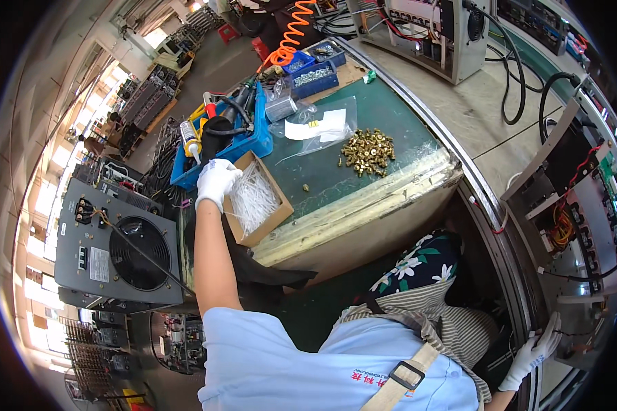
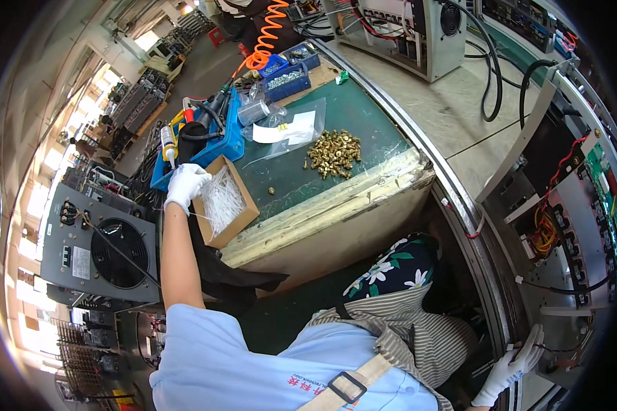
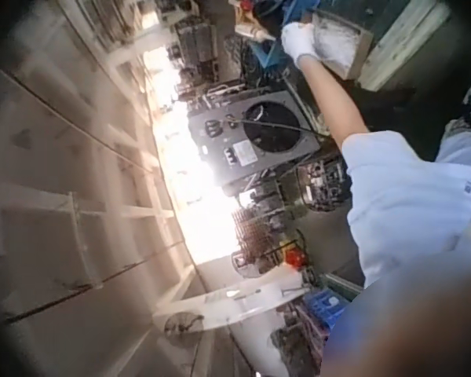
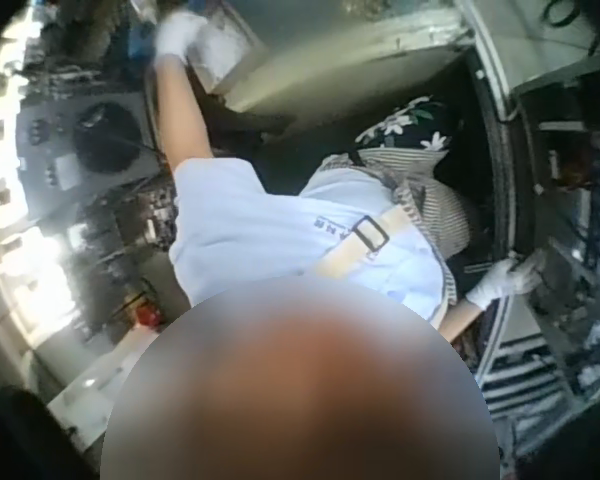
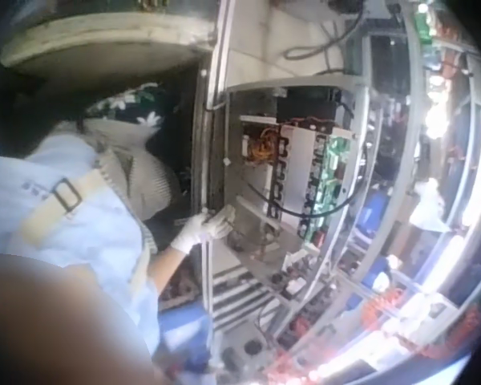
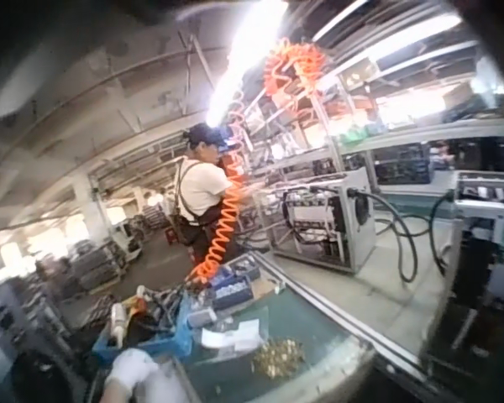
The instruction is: The person assembles an electronic device by connecting various wires to a circuit board inside a metal chassis. They route black and red cables, secure them with zip ties, and plug in connectors. The person also handles small components and organizes the internal wiring.
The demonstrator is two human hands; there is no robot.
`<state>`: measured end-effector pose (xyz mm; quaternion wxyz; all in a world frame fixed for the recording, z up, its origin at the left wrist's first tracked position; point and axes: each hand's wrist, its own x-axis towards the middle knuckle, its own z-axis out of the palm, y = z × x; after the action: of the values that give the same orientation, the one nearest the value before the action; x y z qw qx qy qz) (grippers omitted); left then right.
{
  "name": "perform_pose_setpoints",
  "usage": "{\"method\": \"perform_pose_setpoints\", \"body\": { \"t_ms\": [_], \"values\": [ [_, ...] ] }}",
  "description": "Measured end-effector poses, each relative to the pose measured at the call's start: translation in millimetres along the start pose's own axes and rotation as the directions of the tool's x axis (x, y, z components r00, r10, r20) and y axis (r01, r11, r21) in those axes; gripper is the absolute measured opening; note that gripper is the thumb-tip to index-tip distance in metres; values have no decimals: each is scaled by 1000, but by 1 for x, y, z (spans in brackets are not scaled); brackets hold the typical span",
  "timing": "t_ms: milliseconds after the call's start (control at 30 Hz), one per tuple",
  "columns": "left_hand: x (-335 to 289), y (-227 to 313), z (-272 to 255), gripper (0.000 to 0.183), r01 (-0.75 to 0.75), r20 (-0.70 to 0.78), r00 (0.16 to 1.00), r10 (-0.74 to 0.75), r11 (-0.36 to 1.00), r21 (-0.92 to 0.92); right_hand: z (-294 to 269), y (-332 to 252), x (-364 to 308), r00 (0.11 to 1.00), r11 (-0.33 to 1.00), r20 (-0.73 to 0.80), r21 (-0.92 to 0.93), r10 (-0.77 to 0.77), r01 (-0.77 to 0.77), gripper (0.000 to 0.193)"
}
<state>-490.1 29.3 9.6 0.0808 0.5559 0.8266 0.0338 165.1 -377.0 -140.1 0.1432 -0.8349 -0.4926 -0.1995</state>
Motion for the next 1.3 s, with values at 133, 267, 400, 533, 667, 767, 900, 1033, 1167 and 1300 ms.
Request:
{"method": "perform_pose_setpoints", "body": {
  "t_ms": [133, 267, 400, 533, 667, 767, 900, 1033, 1167, 1300],
  "values": [
    [23, 5, 36, 35, -31, 5, 1000, 30, 968, 249, 0, 1, -6, 999, 999, 29, 22, 40, -41, 56],
    [30, -11, 38, 25, -15, -129, 991, 22, 999, 51, -19, 3, -7, 991, 968, 114, 232, 68, -94, 54],
    [6, -11, 17, 16, -47, -172, 985, -10, 945, -323, -33, 9, -33, 987, 870, 39, 467, 155, -156, 54],
    [-13, 20, 1, 13, -319, -399, 915, 63, 717, -620, -45, 13, -58, 956, 866, -74, 448, 282, -221, 56],
    [-82, 158, 2, 16, -484, -334, 823, 459, 259, -836, -96, -28, -51, 944, 895, -190, 410, 269, -173, 48],
    [-209, 239, 47, 13, -683, -326, 529, 784, 165, -711, -130, -67, -9, 977, 828, -180, 561, 116, 5, 41],
    [-348, 315, 105, 30, -727, -445, -196, 874, -434, -532, -119, -101, -11, 951, 362, 117, 906, 285, -220, 44],
    [-413, 340, 156, 24, -543, -392, -526, 755, -653, -528, -109, -110, -39, 785, -74, 311, 943, 537, -323, 26],
    [-432, 349, 172, 27, -483, -259, -508, 822, -521, -704, -104, -81, -63, 721, -128, 261, 964, 642, -235, 8],
    [-449, 380, 190, 42, -539, 21, -322, 947, -165, -826, -95, -11, -75, 683, -40, 325, 917, 654, -398, 12]
  ]
}}
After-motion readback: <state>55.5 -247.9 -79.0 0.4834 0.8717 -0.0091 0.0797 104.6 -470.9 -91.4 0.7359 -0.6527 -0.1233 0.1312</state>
